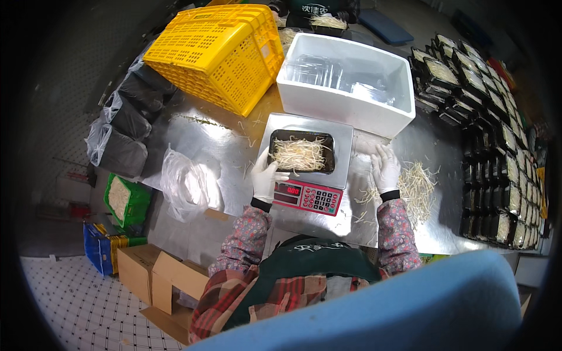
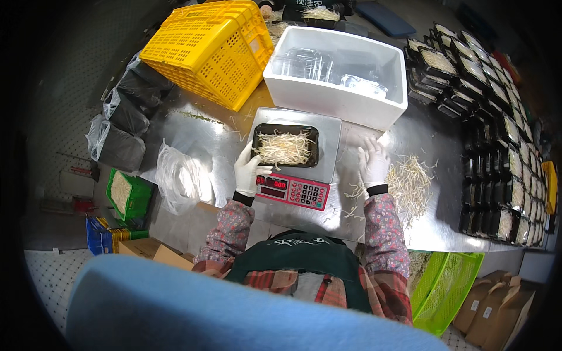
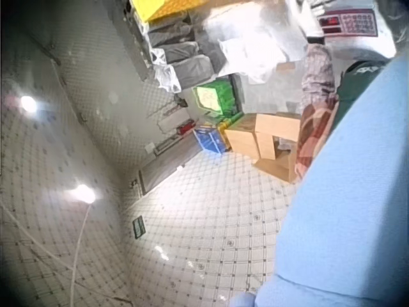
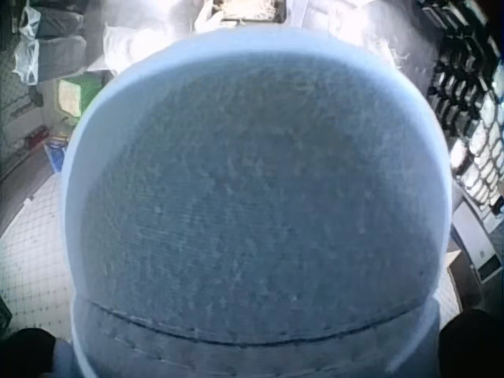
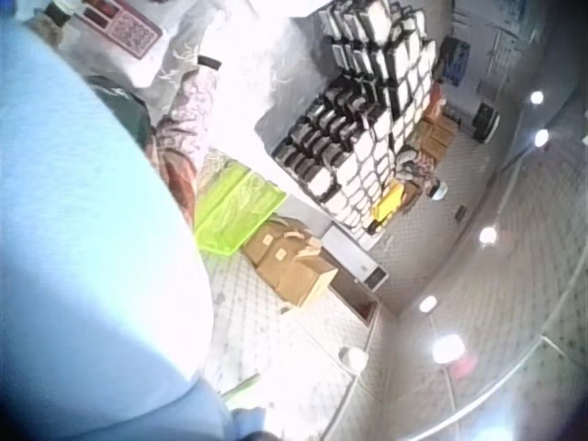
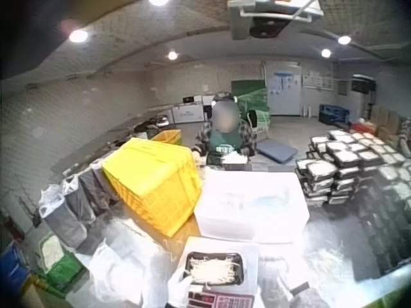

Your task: The person portions loose noodles from a large pile on a metal table into small black plastic trays using a digital scale. They repeatedly scoop noodles, place them in a tray, weigh them, and adjust the amount until the target weight is reached, then set the filled tray aside.

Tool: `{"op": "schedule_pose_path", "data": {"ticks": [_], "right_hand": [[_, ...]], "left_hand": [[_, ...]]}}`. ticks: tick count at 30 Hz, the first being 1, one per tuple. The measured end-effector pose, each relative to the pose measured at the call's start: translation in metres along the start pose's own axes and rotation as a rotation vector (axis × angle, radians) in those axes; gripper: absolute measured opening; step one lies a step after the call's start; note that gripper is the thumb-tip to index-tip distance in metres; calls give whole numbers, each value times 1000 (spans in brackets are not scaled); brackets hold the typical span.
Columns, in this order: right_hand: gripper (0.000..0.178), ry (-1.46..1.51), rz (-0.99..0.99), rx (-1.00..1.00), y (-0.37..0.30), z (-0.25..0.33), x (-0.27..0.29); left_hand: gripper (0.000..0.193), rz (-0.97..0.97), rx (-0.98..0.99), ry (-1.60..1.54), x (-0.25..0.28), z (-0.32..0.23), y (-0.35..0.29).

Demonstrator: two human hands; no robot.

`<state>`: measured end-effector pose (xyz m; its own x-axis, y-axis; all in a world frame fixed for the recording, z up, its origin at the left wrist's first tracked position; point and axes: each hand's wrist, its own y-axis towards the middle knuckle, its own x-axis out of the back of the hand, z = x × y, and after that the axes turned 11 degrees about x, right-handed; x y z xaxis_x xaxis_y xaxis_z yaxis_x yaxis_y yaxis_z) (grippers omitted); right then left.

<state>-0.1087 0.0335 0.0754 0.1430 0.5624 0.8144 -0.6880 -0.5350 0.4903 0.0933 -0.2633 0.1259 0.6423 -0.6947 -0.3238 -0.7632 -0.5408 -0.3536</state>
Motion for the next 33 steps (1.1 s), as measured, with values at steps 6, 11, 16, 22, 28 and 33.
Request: {"op": "schedule_pose_path", "data": {"ticks": [6,11,16,22,28,33], "right_hand": [[31,570,113,278,42,119,25],[34,286,215,289,70,138,5],[14,673,145,90,82,129,-9],[19,947,79,-163,83,108,-24],[15,411,-64,154,67,110,2],[36,173,486,468,40,120,1]], "left_hand": [[53,-191,-251,611,2,9,7],[48,-45,-792,1225,-20,-14,-20],[9,103,-840,1326,-30,-4,4],[12,123,-696,983,-37,-11,22],[17,253,-682,1125,-40,-9,32],[18,372,-728,1369,-33,1,50]]}}
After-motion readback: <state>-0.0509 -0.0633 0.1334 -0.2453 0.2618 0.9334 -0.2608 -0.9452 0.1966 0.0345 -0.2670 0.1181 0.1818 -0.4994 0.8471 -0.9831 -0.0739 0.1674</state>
